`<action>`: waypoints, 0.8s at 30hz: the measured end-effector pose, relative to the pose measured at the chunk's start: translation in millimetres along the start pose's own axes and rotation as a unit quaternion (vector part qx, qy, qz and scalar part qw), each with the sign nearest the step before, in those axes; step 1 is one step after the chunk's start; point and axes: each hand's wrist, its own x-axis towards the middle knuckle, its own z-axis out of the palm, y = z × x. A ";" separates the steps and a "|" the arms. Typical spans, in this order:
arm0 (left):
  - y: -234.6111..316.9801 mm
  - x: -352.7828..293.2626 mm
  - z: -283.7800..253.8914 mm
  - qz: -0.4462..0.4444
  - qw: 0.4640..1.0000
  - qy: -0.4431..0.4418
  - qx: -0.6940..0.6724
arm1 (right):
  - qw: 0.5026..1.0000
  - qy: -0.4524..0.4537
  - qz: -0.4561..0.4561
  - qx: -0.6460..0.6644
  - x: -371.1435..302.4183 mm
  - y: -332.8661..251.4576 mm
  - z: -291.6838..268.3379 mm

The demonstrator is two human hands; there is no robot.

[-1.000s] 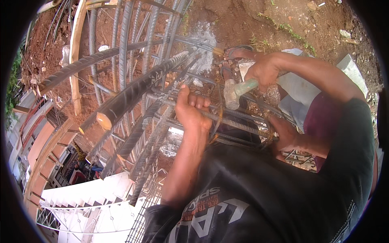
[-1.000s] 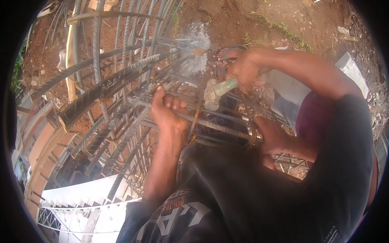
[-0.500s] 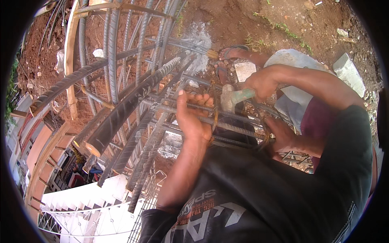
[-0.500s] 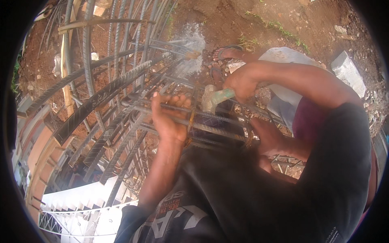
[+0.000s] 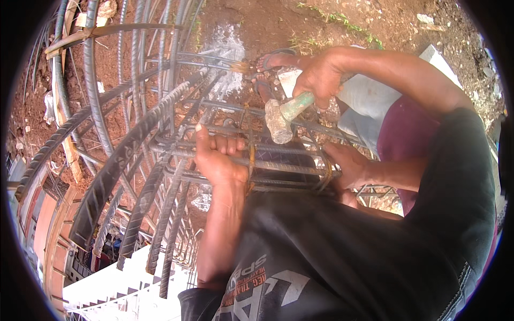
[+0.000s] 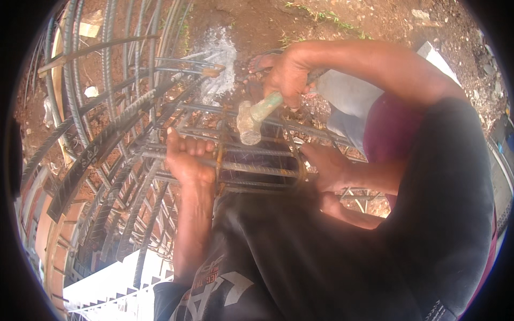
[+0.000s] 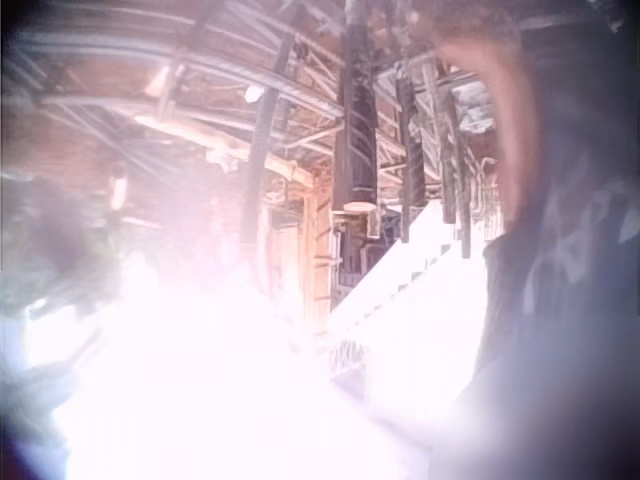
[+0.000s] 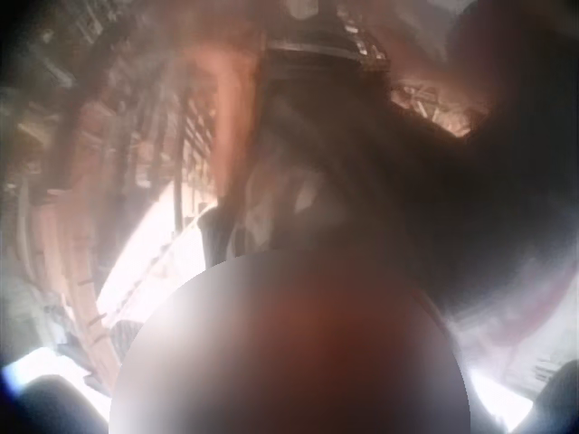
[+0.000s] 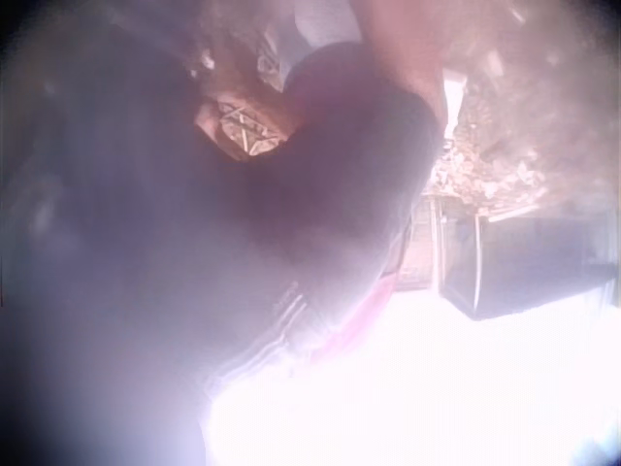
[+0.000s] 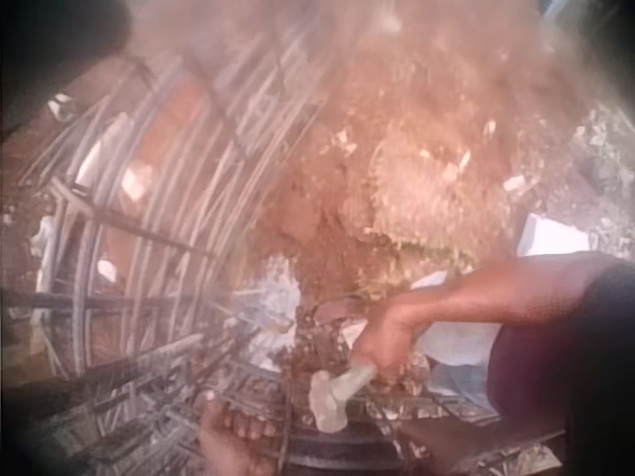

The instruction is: The person uses a hammer to secure wire ties on a rebar cage structure. They repeatedly strike the ties to tighten them while another worker assists by holding the cage steady.

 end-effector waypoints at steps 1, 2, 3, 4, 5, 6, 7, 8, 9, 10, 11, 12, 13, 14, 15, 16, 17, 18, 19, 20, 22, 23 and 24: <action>-0.4 0.1 0.3 0.017 0.999 -0.008 0.027 | 0.999 0.041 0.024 0.019 1.7 1.5 -7.4; -0.3 0.9 0.3 0.000 0.999 0.037 0.024 | 0.997 0.062 0.013 0.054 4.7 2.6 -7.7; -1.0 2.3 0.5 -0.002 0.999 0.039 0.023 | 0.984 0.089 0.066 0.138 8.2 6.6 -10.2; -1.9 5.1 1.8 -0.001 0.999 0.035 0.015 | 0.977 0.122 0.097 0.143 12.3 10.8 -10.3; -2.3 6.4 1.3 -0.012 0.999 0.042 -0.002 | 0.973 0.134 0.113 0.152 20.2 12.0 -5.0; -2.6 7.4 1.3 -0.013 0.999 0.038 0.000 | 0.967 0.147 0.130 0.162 25.7 16.1 -2.1; -2.7 7.4 0.3 -0.012 0.999 0.034 0.002 | 0.958 0.209 0.086 0.175 28.7 15.9 15.5; -2.7 8.3 0.8 -0.010 0.999 0.030 0.004 | 0.968 0.208 0.050 0.130 33.5 19.3 15.6; -2.8 6.7 -0.5 -0.005 1.000 0.031 0.004 | 0.978 0.186 0.029 0.091 37.2 18.4 23.2; -2.4 8.5 1.0 0.001 1.000 0.022 0.005 | 0.984 0.170 0.013 0.053 38.5 20.3 21.6; -3.2 6.4 -0.9 -0.006 0.999 0.048 -0.001 | 0.990 0.141 -0.006 0.013 39.5 18.4 24.4; -3.2 7.8 -0.8 -0.001 1.000 0.027 -0.003 | 0.992 0.120 -0.021 -0.037 38.4 17.7 19.0; -4.0 7.8 -1.2 -0.004 1.000 0.025 -0.005 | 0.992 0.106 -0.030 -0.055 36.7 15.3 13.8; -4.1 8.7 -1.5 -0.012 1.000 0.029 -0.001 | 0.993 0.117 0.018 -0.011 33.5 12.8 7.2; -4.7 9.3 -2.0 -0.010 1.000 0.026 -0.001 | 0.987 0.132 0.072 0.061 31.0 9.6 -0.9; -5.5 10.5 -2.4 -0.007 1.000 0.020 -0.007 | 0.973 0.152 0.121 0.126 27.3 7.0 -9.0; -5.7 11.1 -3.6 -0.004 1.000 0.021 -0.011 | 0.961 0.149 0.144 0.181 25.4 1.5 -9.4; -6.2 11.2 -4.6 -0.004 1.000 0.015 -0.010 | 0.975 0.104 0.111 0.163 23.0 -2.4 -9.9; -6.5 11.2 -5.8 -0.002 1.000 0.014 -0.009 | 0.984 0.062 0.089 0.140 22.3 -7.2 -5.7; -7.2 11.8 -5.9 -0.002 1.000 0.003 -0.005 | 0.990 0.018 0.067 0.122 21.4 -9.6 -1.3; -8.3 12.8 -6.2 -0.011 1.000 0.001 -0.013 | 0.992 -0.073 0.023 0.097 21.1 -12.4 15.8; -8.5 13.0 -7.7 -0.013 0.999 0.025 -0.031 | 0.986 -0.138 -0.033 0.087 23.1 -11.0 14.7; -9.2 14.1 -7.1 -0.004 1.000 0.002 -0.031 | 0.999 -0.022 -0.019 0.028 21.7 -8.0 15.2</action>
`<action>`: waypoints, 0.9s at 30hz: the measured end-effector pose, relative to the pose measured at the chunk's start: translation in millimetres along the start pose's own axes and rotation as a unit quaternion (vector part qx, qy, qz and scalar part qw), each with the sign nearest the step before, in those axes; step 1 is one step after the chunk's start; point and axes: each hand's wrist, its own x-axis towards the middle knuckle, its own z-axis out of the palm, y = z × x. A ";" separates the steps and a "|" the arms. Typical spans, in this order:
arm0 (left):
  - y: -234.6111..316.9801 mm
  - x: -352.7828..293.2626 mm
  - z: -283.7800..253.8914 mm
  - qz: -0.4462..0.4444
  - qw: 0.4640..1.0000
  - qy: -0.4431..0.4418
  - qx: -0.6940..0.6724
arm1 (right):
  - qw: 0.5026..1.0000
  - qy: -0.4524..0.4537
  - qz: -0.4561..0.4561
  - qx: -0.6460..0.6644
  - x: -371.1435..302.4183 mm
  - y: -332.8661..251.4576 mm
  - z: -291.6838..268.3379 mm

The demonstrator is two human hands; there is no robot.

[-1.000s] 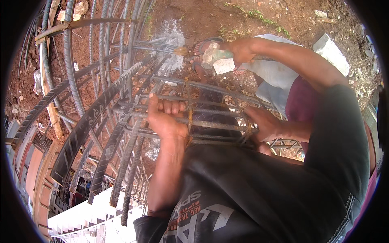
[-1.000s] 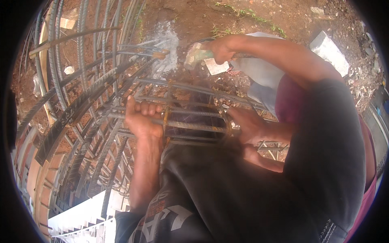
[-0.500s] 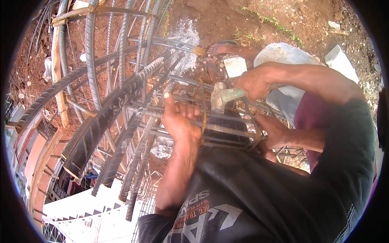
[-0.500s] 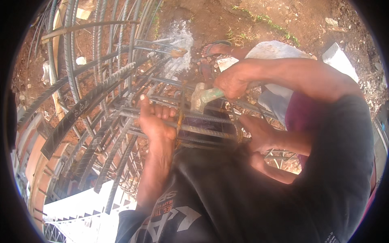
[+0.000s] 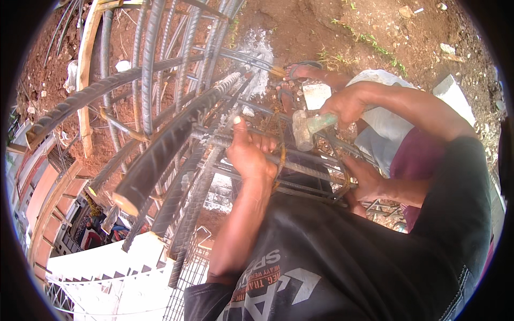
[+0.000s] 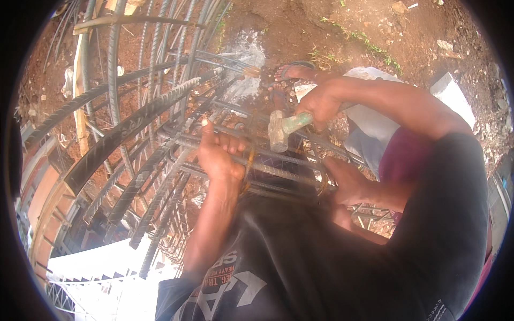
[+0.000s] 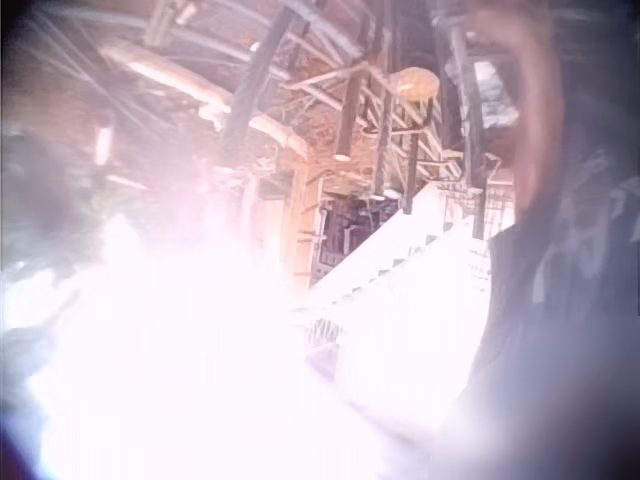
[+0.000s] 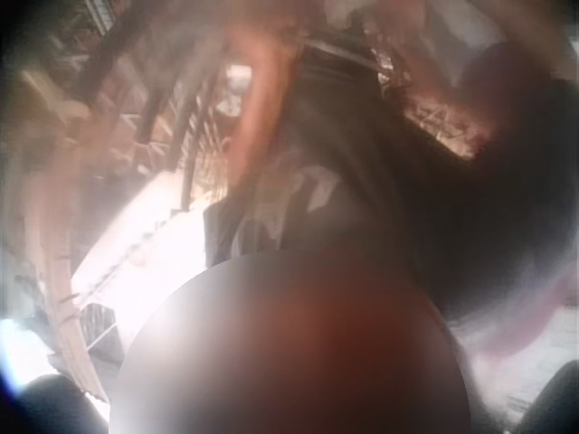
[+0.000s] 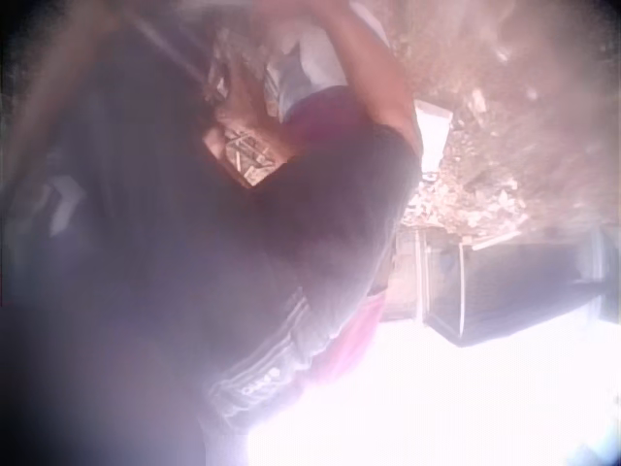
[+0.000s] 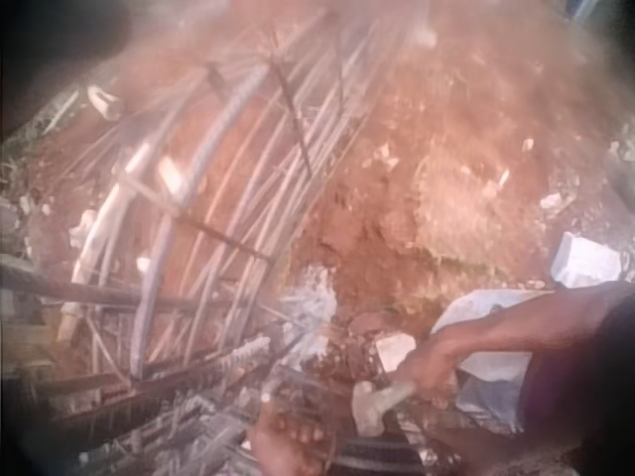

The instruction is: The person uses a hammer to secure wire ties on a rebar cage structure. They repeatedly strike the ties to tighten them while another worker assists by holding the cage steady.

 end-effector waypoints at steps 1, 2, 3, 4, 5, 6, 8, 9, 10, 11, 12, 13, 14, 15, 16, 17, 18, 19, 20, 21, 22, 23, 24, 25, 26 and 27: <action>-0.3 -0.3 -0.3 0.003 1.000 0.003 0.007 | 0.994 0.099 -0.027 -0.043 -1.5 1.4 0.2; -1.0 -0.3 0.5 0.009 1.000 -0.007 0.010 | 0.985 0.175 0.000 0.004 -3.7 3.3 -2.4; -0.8 -0.4 0.1 -0.008 1.000 0.006 0.000 | 0.960 0.249 0.015 0.130 -7.6 3.2 -1.7; -1.1 -1.2 0.0 -0.003 1.000 0.003 0.006 | 0.972 0.204 -0.012 0.120 -10.1 2.0 -2.1; -1.5 -1.7 0.1 0.005 1.000 -0.002 0.010 | 0.977 0.186 -0.017 0.100 -15.6 -0.7 1.0; -1.2 -1.6 1.3 0.015 1.000 -0.010 0.013 | 0.983 0.162 -0.013 0.082 -18.9 -5.6 4.8; -0.3 -2.9 2.0 0.003 1.000 0.007 0.004 | 0.988 0.080 -0.050 0.124 -18.6 -17.1 10.8; -0.5 -3.9 2.4 -0.005 1.000 0.009 0.022 | 0.983 0.001 -0.082 0.167 -19.5 -20.7 10.6; -1.0 -2.4 4.5 -0.003 1.000 0.006 0.028 | 0.994 0.050 -0.033 0.092 -16.6 -23.6 9.2; -0.7 -3.6 2.9 0.008 0.999 -0.032 0.014 | 0.997 0.070 -0.006 0.044 -16.0 -24.0 6.8; -0.4 -1.6 4.6 0.007 1.000 -0.019 0.012 | 0.995 0.086 0.038 -0.007 -13.2 -21.6 -2.9; -1.3 -2.3 4.2 0.005 1.000 -0.020 0.012 | 0.993 0.113 0.030 0.017 -12.5 -18.2 -6.7; -2.3 -1.5 4.7 -0.002 1.000 -0.019 0.013 | 0.989 0.133 0.044 0.036 -14.5 -11.6 -12.3; -3.2 0.2 4.6 -0.004 1.000 0.003 -0.021 | 0.987 0.143 0.068 0.028 -11.1 -6.2 -21.0; -4.0 1.5 4.3 -0.007 1.000 -0.014 -0.025 | 0.984 0.151 0.091 0.020 -12.3 -1.2 -24.2; -5.6 2.8 4.8 -0.009 0.999 -0.018 -0.027 | 0.981 0.150 0.123 -0.016 -8.1 1.0 -32.7; -7.2 3.6 5.3 -0.011 0.999 -0.026 -0.031 | 0.975 0.149 0.157 -0.053 -6.3 2.0 -39.4; -7.1 5.5 4.0 -0.020 0.999 -0.038 -0.004 | 0.962 0.217 0.154 -0.069 -9.0 3.1 -36.5; -7.4 6.2 2.5 -0.024 0.999 -0.048 -0.006 | 0.942 0.287 0.151 -0.086 -8.8 1.4 -33.6; -7.6 8.2 3.0 -0.024 0.998 -0.062 -0.013 | 0.928 0.323 0.166 -0.079 -11.0 0.4 -37.9; -7.6 8.9 1.7 -0.025 0.997 -0.076 -0.020 | 0.920 0.352 0.155 -0.075 -13.5 -1.6 -34.8; -7.3 9.7 0.9 -0.025 0.996 -0.085 -0.006 | 0.922 0.348 0.162 -0.046 -13.7 -4.0 -37.7; -6.9 10.3 0.1 -0.026 0.995 -0.092 0.008 | 0.917 0.353 0.182 -0.025 -15.7 -5.5 -39.2; -6.5 9.5 -2.3 -0.026 0.994 -0.101 0.025 | 0.917 0.352 0.189 -0.008 -17.0 -7.5 -36.1; -5.8 9.1 -4.4 -0.034 0.993 -0.112 0.024 | 0.908 0.361 0.211 0.000 -18.4 -8.8 -34.6; -5.3 8.4 -5.5 -0.039 0.991 -0.127 0.024 | 0.900 0.374 0.224 0.003 -20.5 -10.6 -31.1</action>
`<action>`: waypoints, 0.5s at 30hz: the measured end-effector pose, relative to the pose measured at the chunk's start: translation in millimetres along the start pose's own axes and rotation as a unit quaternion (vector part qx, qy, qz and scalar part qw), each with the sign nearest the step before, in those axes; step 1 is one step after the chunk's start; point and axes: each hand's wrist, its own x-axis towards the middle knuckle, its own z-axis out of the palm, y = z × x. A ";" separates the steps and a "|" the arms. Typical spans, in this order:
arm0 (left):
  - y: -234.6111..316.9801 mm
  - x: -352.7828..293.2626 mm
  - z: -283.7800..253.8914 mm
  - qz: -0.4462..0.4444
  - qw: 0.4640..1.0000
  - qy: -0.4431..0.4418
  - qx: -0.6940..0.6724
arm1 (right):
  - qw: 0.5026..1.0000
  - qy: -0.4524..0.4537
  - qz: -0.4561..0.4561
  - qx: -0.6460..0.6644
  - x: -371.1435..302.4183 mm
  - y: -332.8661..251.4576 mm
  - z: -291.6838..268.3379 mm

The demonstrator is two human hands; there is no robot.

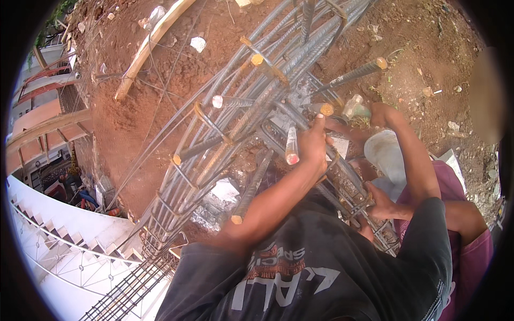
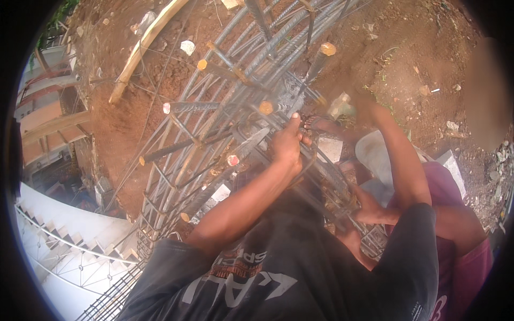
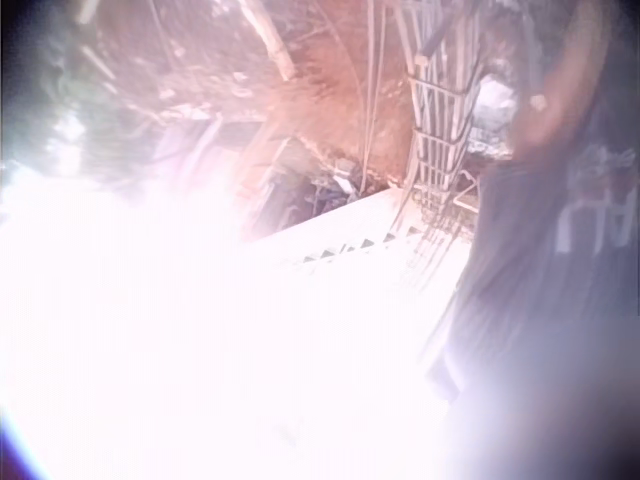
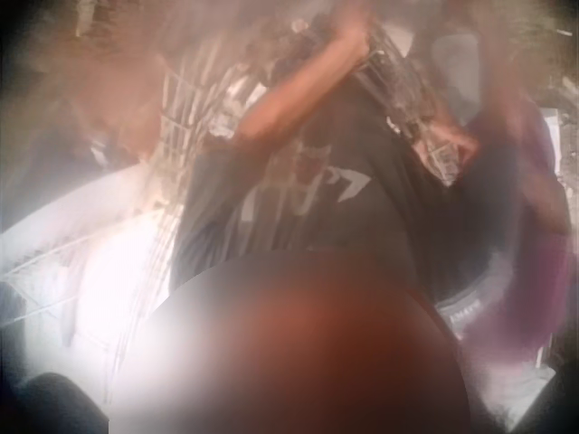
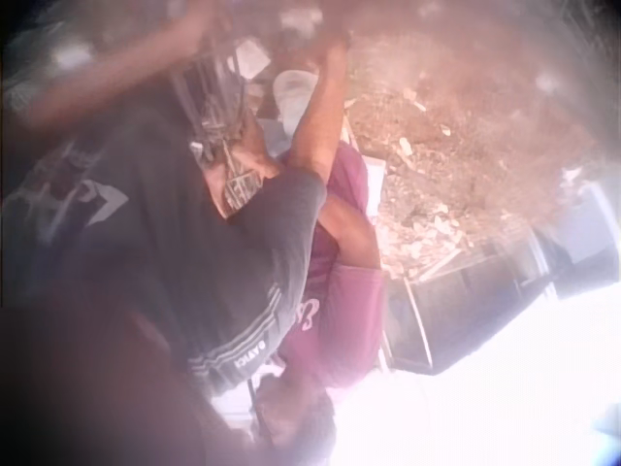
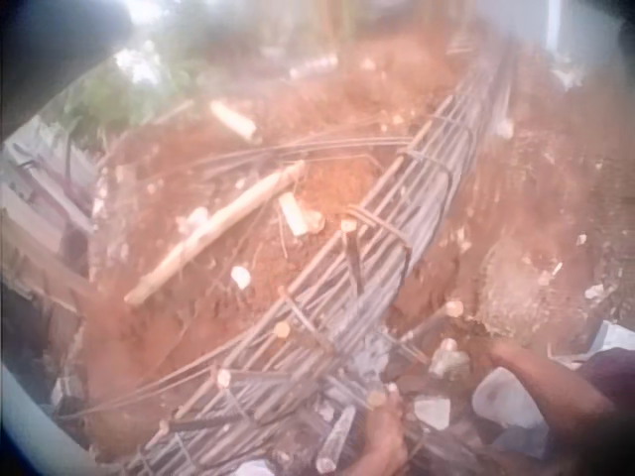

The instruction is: The person uses a hammer to secure wire ties on a rebar cage structure. They repeatedly strike the ties to tighten them while another worker assists by holding the cage steady.

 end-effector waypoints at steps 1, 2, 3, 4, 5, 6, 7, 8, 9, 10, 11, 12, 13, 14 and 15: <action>0.5 -1.2 -1.6 -0.006 1.000 -0.015 -0.001 | 0.999 0.018 0.031 -0.007 -5.0 -0.7 1.0; 1.0 -2.1 -2.5 0.001 1.000 -0.024 0.008 | 0.998 0.036 0.053 -0.014 -11.3 -3.0 3.6; 1.6 -3.8 -3.6 0.010 0.999 -0.032 0.018 | 0.995 0.046 0.083 -0.020 -19.7 -6.3 4.3; 2.5 -5.7 -5.8 0.010 0.998 -0.050 0.033 | 0.993 0.071 0.081 -0.039 -28.9 -11.1 3.8; 3.7 -9.2 -9.0 0.032 0.995 -0.059 0.072 | 0.991 0.083 0.089 -0.054 -42.7 -15.7 1.5; 5.9 -13.5 -14.4 0.046 0.989 -0.080 0.119 | 0.988 0.099 0.097 -0.073 -55.6 -24.3 0.5; 10.1 -17.4 -21.6 0.062 0.979 -0.102 0.168 | 0.986 0.083 0.132 -0.065 -67.4 -35.2 -2.3; 13.3 -24.1 -31.2 0.063 0.977 -0.127 0.161 | 0.982 0.072 0.166 -0.062 -81.1 -45.9 -6.4; 15.8 -33.8 -44.2 0.065 0.974 -0.154 0.154 | 0.973 0.060 0.213 -0.060 -95.0 -56.2 -10.8; 19.1 -44.6 -60.0 0.067 0.970 -0.183 0.148 | 0.974 0.103 0.198 -0.027 -114.0 -64.0 -13.1; 23.6 -55.3 -77.5 0.055 0.964 -0.212 0.153 | 0.970 0.141 0.196 0.003 -140.2 -69.1 -9.6; 32.6 -63.1 -100.4 0.033 0.936 -0.300 0.179 | 0.966 0.182 0.178 0.047 -164.3 -75.4 -2.3; 44.7 -69.4 -125.9 -0.003 0.898 -0.383 0.218 | 0.957 0.215 0.188 0.050 -185.3 -82.6 5.0; 56.9 -73.7 -148.0 -0.010 0.871 -0.432 0.235 | 0.949 0.249 0.182 0.067 -206.9 -89.9 12.6; 68.9 -77.1 -168.6 -0.022 0.842 -0.477 0.252 | 0.938 0.281 0.185 0.082 -226.2 -99.1 23.3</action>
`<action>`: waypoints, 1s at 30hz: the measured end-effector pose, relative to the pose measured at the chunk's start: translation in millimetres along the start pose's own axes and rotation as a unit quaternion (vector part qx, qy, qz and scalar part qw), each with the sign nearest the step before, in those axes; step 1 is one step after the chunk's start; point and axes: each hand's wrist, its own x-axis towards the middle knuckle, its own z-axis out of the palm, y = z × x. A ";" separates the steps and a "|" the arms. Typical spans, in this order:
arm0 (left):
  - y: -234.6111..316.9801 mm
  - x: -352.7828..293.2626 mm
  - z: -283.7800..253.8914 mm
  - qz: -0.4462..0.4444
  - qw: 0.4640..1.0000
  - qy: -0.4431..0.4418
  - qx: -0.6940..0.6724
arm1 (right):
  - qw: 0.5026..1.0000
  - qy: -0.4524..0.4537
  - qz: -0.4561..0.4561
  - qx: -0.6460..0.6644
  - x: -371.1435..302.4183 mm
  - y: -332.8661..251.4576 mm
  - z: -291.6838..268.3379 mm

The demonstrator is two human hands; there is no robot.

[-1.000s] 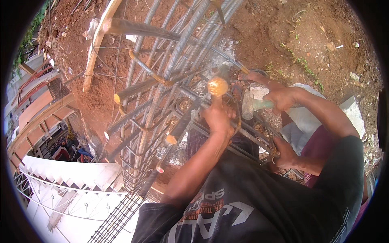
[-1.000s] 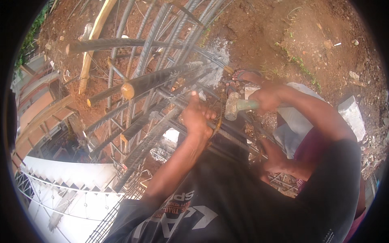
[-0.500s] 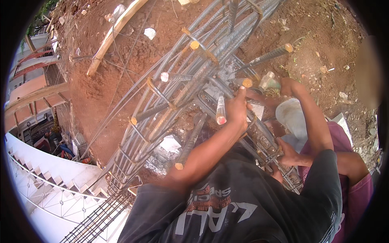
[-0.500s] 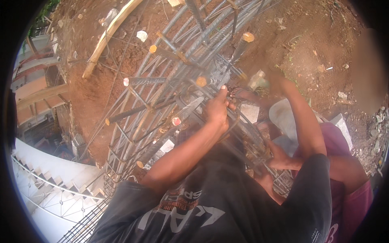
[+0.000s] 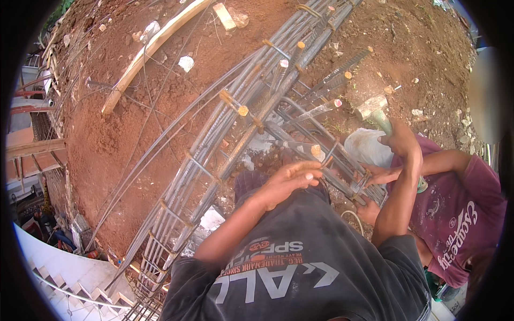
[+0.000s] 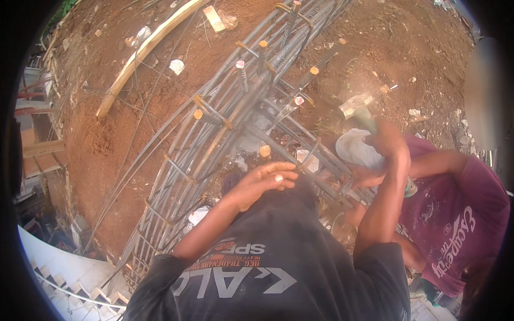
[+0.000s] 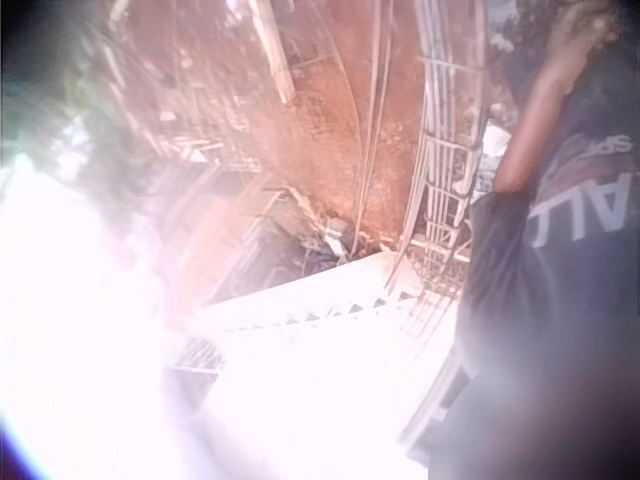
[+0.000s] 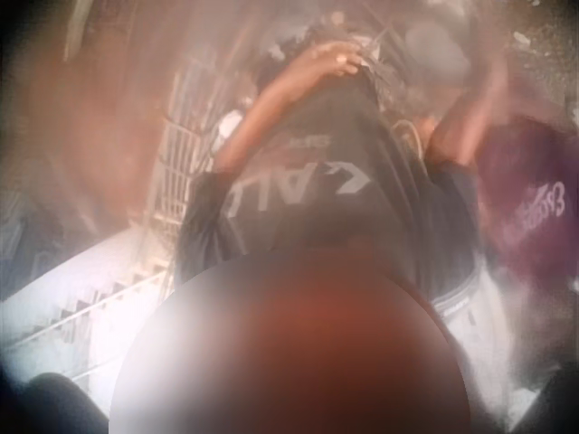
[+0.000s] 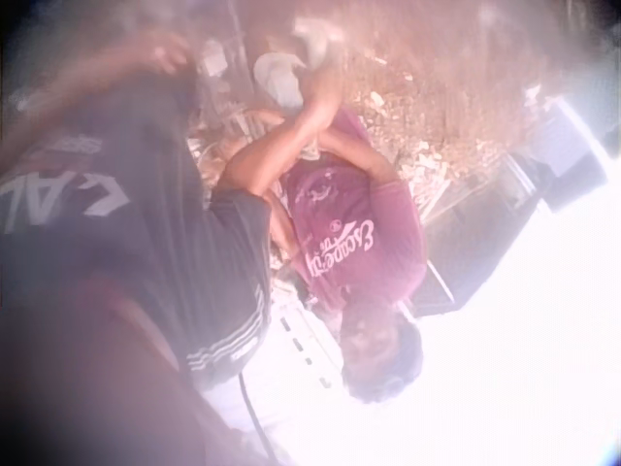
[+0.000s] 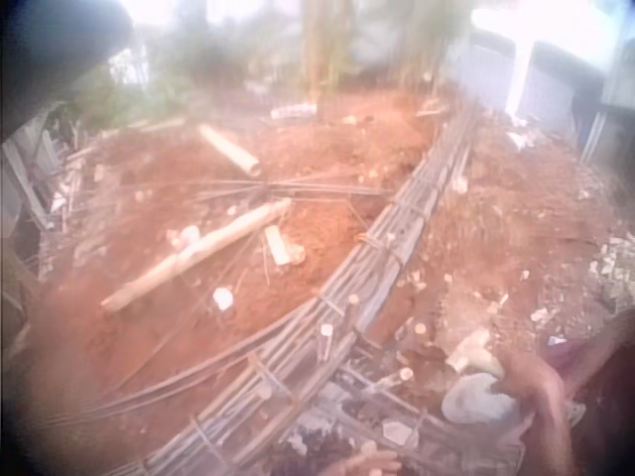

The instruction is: The person uses a hammer to secure wire ties on a rebar cage structure. They repeatedly strike the ties to tighten them while another worker assists by holding the cage steady.

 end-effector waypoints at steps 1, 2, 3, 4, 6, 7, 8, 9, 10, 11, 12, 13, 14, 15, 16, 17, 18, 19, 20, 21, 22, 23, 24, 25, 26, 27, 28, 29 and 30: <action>1.2 -20.5 -7.8 -0.005 0.999 -0.053 0.012 | 0.999 0.027 -0.011 0.027 -28.1 -0.6 1.2; 1.9 -39.9 -12.5 0.000 0.998 -0.027 0.062 | 0.997 0.056 -0.014 0.051 -58.2 -2.2 1.0; 4.4 -57.1 -16.0 0.014 0.994 -0.002 0.110 | 0.993 0.090 -0.006 0.078 -86.6 -6.4 0.1; 8.5 -72.5 -18.4 0.008 0.987 0.026 0.159 | 0.991 0.097 -0.016 0.093 -115.1 -12.4 1.1; 17.9 -112.6 -19.8 0.057 0.971 0.035 0.231 | 0.987 0.103 -0.014 0.126 -170.2 -24.8 10.6; 23.7 -134.5 -19.9 0.073 0.959 0.044 0.270 | 0.991 0.058 0.023 0.115 -190.6 -27.8 15.4; 30.5 -155.6 -21.6 0.085 0.962 0.030 0.259 | 0.992 0.010 0.055 0.110 -210.2 -27.5 22.9; 37.0 -175.8 -24.4 0.099 0.962 0.019 0.252 | 0.991 -0.028 0.046 0.123 -229.3 -23.2 32.3; 41.9 -191.6 -27.1 0.115 0.962 0.008 0.246 | 0.994 -0.010 0.027 0.105 -243.3 -19.0 55.0; 45.2 -203.6 -30.4 0.133 0.945 0.051 0.295 | 0.994 0.022 -0.031 0.105 -250.3 -15.9 87.8; 47.6 -212.8 -33.7 0.154 0.922 0.092 0.343 | 0.995 0.005 -0.028 0.094 -255.6 -7.5 117.0; 47.1 -218.8 -37.7 0.182 0.894 0.130 0.388 | 0.987 -0.054 0.012 0.150 -260.5 2.9 148.2; 45.3 -220.5 -41.3 0.174 0.860 0.162 0.452 | 0.960 -0.164 0.106 0.200 -263.3 14.3 181.5; 41.2 -219.9 -44.9 0.172 0.819 0.194 0.512 | 0.933 -0.214 0.163 0.238 -265.9 24.4 216.6; 37.1 -219.3 -48.3 0.173 0.770 0.226 0.571 | 0.900 -0.252 0.182 0.306 -267.3 31.1 254.5; 31.4 -217.7 -50.9 0.139 0.736 0.236 0.619 | 0.918 -0.177 0.195 0.295 -270.6 28.6 300.0; 25.8 -217.6 -53.5 0.122 0.741 0.241 0.615 | 0.930 -0.104 0.203 0.288 -275.3 25.3 342.6; 20.3 -216.8 -56.2 0.099 0.747 0.244 0.610 | 0.881 -0.087 0.245 0.396 -279.2 24.1 381.0; 14.2 -214.4 -58.4 0.079 0.754 0.238 0.607 | 0.843 -0.085 0.307 0.432 -277.8 19.5 419.7; 10.8 -212.2 -61.4 0.092 0.762 0.216 0.604 | 0.849 -0.081 0.330 0.405 -276.6 15.0 455.3; 7.0 -210.7 -62.8 0.086 0.765 0.223 0.597 | 0.867 -0.107 0.369 0.318 -277.3 10.2 487.8; 4.4 -208.9 -65.2 0.078 0.771 0.230 0.588 | 0.789 -0.082 0.410 0.451 -284.6 7.3 517.4; 2.3 -207.8 -66.9 0.091 0.778 0.223 0.580 | 0.689 -0.063 0.451 0.563 -289.7 3.2 543.5; 1.3 -205.2 -69.9 0.080 0.760 0.236 0.601 | 0.665 -0.089 0.469 0.574 -293.5 6.1 564.7; 1.6 -201.8 -72.9 0.099 0.745 0.237 0.616 | 0.648 -0.106 0.470 0.590 -299.2 9.9 583.5; 1.7 -198.0 -76.5 0.112 0.719 0.249 0.640 | 0.602 -0.087 0.482 0.630 -312.0 6.4 602.6; 2.6 -196.4 -80.4 0.122 0.745 0.234 0.612 | 0.563 -0.058 0.481 0.670 -323.9 7.0 619.3; 2.8 -193.5 -84.0 0.120 0.756 0.230 0.601 | 0.526 -0.027 0.472 0.707 -331.4 9.7 633.8; 3.7 -191.3 -88.0 0.116 0.757 0.244 0.594 | 0.586 -0.035 0.459 0.667 -338.5 14.6 647.3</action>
